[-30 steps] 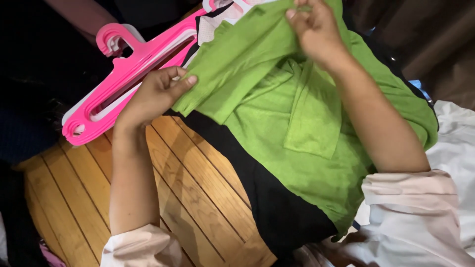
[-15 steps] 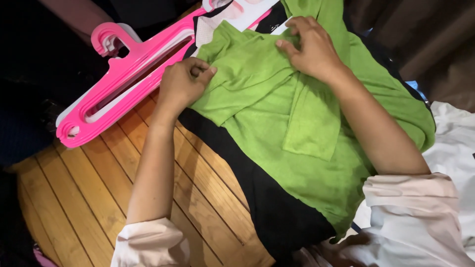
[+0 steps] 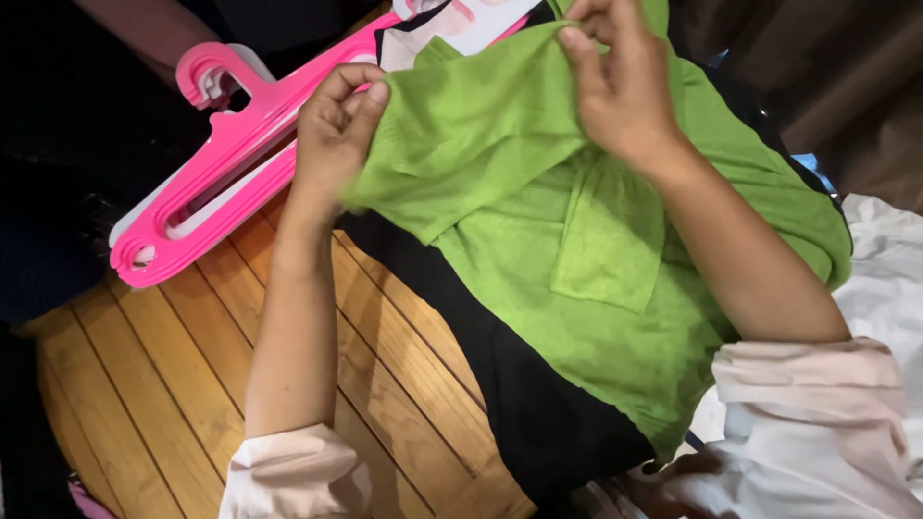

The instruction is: The person folds a green button-up shirt and places it on a hanger. They then fold a black t-shirt and place it on a pink hanger. Finally, they fold another black t-shirt with a graphic print.

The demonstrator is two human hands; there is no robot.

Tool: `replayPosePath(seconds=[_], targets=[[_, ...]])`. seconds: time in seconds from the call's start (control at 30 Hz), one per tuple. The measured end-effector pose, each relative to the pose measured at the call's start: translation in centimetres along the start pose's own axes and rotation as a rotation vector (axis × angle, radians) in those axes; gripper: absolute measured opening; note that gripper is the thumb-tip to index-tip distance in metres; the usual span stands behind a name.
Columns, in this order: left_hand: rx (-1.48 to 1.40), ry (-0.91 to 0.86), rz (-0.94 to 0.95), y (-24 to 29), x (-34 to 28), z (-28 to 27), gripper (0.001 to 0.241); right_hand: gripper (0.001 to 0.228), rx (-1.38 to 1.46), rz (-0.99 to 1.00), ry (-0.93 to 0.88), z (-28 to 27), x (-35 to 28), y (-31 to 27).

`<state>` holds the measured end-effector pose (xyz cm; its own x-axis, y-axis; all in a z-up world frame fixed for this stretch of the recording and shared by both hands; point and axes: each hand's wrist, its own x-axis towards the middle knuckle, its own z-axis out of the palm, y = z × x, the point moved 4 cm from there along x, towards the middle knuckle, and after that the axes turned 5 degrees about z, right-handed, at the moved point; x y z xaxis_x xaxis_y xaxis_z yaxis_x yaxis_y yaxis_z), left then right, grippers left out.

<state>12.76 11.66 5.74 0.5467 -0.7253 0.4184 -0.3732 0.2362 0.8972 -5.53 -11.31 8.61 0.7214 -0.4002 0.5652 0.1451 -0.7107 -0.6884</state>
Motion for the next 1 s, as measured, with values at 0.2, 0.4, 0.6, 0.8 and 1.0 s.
replayPosePath(seconds=[0.2, 0.4, 0.6, 0.8, 1.0], targets=[[0.496, -0.183, -0.273, 3.8, -0.6, 2.8, 0.025, 0.013, -0.098, 0.319, -0.086, -3.8, -2.5, 0.9], [0.875, -0.127, -0.040, 1.0, -0.9, 2.9, 0.026, 0.024, -0.511, 0.506, -0.406, -3.1, -4.4, 1.2], [1.145, -0.123, -0.284, -0.2, 1.7, 4.6, 0.058, 0.017, -0.518, -0.067, -0.206, -0.6, 0.3, 6.5], [1.447, 0.062, 0.007, -6.6, 3.3, 3.2, 0.009, 0.032, -0.530, -0.186, -0.448, 4.3, 3.3, 8.7], [1.673, 0.148, 0.243, -2.9, 3.3, 1.8, 0.038, 0.022, -0.520, -0.179, -0.545, 5.8, 4.5, 7.8]])
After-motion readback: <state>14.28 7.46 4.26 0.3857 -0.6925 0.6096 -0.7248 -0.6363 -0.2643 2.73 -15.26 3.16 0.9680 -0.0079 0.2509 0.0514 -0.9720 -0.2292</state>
